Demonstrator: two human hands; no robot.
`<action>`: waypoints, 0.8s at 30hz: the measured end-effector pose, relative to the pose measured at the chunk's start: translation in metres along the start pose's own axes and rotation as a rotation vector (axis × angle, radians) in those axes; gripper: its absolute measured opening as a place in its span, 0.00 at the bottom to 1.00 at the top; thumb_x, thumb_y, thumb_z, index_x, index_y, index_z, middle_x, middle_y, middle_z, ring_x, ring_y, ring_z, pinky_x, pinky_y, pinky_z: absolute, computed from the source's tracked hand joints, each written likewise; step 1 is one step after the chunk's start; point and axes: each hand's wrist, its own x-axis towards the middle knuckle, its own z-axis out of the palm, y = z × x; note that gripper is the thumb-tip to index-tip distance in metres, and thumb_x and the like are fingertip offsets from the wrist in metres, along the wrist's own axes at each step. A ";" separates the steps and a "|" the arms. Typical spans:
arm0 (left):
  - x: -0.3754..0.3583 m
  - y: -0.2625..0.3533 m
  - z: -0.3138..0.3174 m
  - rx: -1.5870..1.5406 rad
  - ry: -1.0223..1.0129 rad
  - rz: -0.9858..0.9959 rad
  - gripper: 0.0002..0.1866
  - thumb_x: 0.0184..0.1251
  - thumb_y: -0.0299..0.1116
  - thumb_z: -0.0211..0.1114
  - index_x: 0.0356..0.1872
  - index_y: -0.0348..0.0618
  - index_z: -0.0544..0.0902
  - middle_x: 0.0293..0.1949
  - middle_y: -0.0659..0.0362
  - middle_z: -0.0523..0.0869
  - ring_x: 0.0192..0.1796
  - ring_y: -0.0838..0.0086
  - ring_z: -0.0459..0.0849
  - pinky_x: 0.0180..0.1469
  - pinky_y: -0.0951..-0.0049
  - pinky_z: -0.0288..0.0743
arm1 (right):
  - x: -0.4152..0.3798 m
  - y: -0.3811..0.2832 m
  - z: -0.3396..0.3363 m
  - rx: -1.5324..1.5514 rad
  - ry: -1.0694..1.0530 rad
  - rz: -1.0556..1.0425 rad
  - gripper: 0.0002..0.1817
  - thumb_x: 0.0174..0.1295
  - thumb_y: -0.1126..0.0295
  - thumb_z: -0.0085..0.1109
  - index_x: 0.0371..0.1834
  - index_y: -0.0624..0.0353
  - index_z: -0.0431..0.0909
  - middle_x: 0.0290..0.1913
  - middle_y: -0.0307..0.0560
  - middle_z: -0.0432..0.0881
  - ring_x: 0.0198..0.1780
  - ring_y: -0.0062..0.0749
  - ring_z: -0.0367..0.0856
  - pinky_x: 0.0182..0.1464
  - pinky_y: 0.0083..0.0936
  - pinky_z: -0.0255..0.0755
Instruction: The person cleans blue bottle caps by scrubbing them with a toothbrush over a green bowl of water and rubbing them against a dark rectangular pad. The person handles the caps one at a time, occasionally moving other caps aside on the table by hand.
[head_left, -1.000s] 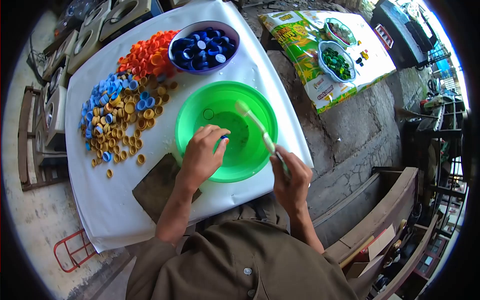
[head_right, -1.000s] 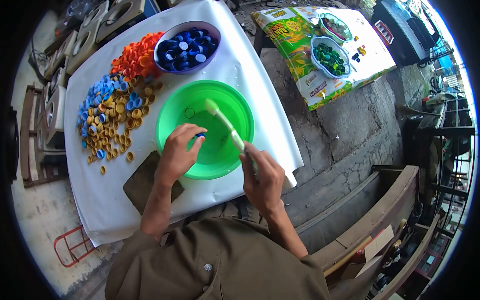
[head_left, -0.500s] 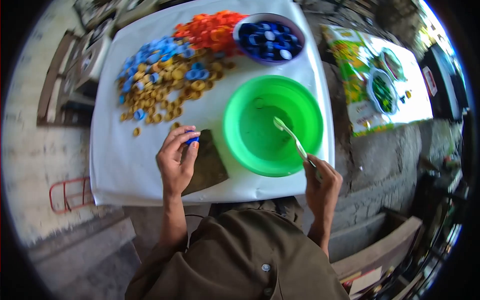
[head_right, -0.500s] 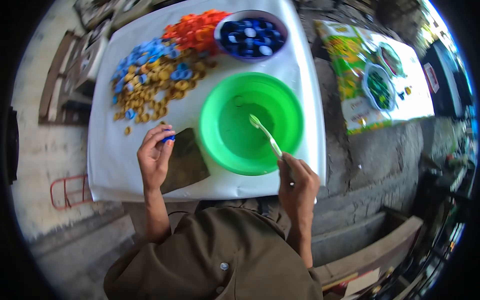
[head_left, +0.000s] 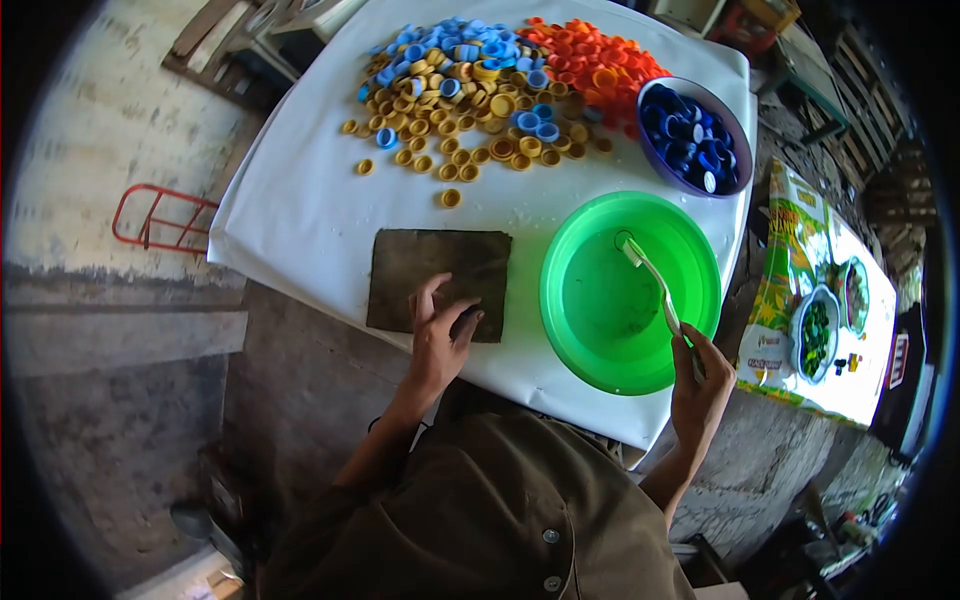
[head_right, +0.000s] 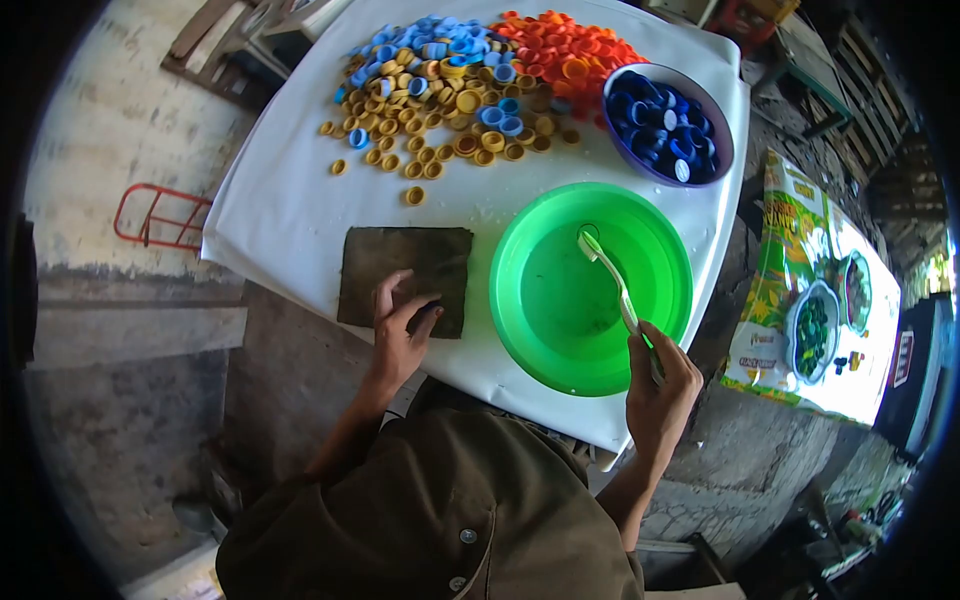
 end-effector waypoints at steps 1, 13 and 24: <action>-0.002 0.001 0.002 -0.010 0.012 -0.033 0.15 0.58 0.20 0.72 0.47 0.40 0.87 0.42 0.52 0.86 0.40 0.59 0.83 0.46 0.63 0.78 | 0.002 0.001 0.000 0.005 -0.019 -0.007 0.12 0.66 0.71 0.65 0.47 0.68 0.86 0.38 0.60 0.89 0.39 0.41 0.90 0.45 0.32 0.79; -0.005 -0.007 0.013 0.123 0.121 -0.154 0.18 0.58 0.23 0.74 0.51 0.43 0.86 0.53 0.55 0.81 0.50 0.58 0.79 0.50 0.62 0.76 | 0.013 0.011 0.001 0.046 -0.121 -0.027 0.12 0.67 0.70 0.65 0.48 0.68 0.86 0.39 0.60 0.89 0.40 0.40 0.90 0.46 0.32 0.79; -0.005 -0.035 -0.001 -0.020 0.157 -0.194 0.11 0.58 0.20 0.74 0.42 0.39 0.86 0.46 0.54 0.82 0.47 0.60 0.83 0.48 0.63 0.79 | 0.015 0.009 0.002 0.022 -0.129 -0.043 0.13 0.67 0.70 0.64 0.49 0.67 0.86 0.39 0.60 0.89 0.40 0.39 0.89 0.45 0.32 0.79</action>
